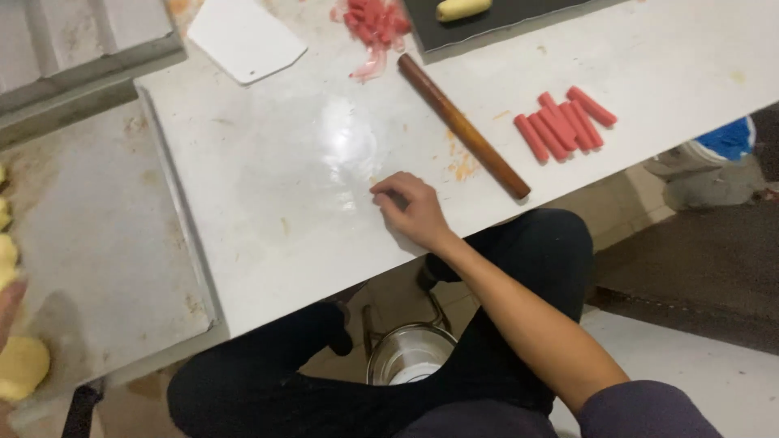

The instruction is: Rolling out dough with a rolling pin and wrapping it around sausages to prepare them for baking.

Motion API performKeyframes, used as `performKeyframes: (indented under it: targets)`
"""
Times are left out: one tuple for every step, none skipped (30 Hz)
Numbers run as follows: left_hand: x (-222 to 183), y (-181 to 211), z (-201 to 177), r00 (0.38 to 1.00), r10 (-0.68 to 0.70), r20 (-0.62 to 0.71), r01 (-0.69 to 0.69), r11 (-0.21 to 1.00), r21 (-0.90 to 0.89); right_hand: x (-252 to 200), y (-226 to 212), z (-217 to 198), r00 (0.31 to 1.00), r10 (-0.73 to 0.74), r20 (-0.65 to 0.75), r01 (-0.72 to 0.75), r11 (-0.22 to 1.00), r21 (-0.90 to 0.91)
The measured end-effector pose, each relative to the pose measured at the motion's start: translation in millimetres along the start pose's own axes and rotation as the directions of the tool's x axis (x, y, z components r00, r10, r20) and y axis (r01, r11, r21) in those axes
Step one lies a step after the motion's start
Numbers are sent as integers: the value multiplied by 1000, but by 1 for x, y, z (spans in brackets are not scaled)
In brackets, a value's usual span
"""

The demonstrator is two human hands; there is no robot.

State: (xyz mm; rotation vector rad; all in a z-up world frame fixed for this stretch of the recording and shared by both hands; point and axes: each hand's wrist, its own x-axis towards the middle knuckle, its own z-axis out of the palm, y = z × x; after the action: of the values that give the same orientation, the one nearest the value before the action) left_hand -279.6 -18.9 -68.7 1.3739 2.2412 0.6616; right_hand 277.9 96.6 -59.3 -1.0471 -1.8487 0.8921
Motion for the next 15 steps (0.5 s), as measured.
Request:
performKeyframes:
  targets:
    - [-10,-6,-11,1000,-14,-6,14,1000,6,-3,1,0,1000,-1,12,1,1000,11]
    - [-24,-12,-24,997,-3,-74,-6,993,-118,-2,3,1,1000,-23,0,23,1000,10]
    - [-38,-19,-38,989,1,-146,-36,971,-237,-1,3,3,999,-46,-12,46,999,10]
    - [-44,40,-30,986,-17,-163,-21,973,-231,-1,3,4,998,-55,6,55,998,27]
    - [-62,99,-21,960,164,-227,-212,955,-209,-1,3,5,999,-35,-5,35,999,29]
    - [-92,154,-12,897,339,-282,-396,902,-174,-2,3,6,1000,-16,-13,16,999,28]
    - [-105,178,18,899,322,-297,-381,910,-165,-2,1,5,1000,-28,6,27,999,41]
    - [-117,213,45,960,185,-211,-258,879,-401,-3,-1,3,999,-6,-33,7,999,34]
    - [-129,258,67,993,66,-94,-110,789,-605,-4,-3,1,997,16,-72,-14,1000,27]
    - [-121,259,109,993,58,-105,-109,792,-601,-4,-9,0,998,9,-64,-6,999,36]
    - [-113,260,151,990,23,-139,-96,833,-545,-4,-14,-2,995,33,-93,-30,999,31]
    - [-103,263,195,986,-5,-169,-80,868,-491,-5,-19,-6,990,59,-127,-57,998,21]
    - [-118,282,190,985,-8,-175,-80,868,-490,-9,-24,-7,991,55,-122,-52,998,23]
    - [-132,304,187,998,38,-52,-56,906,-419,-10,-28,-10,982,170,-81,-166,984,61]
    - [-144,325,184,994,74,76,-44,939,-342,-11,-31,-13,959,282,-36,-278,956,92]
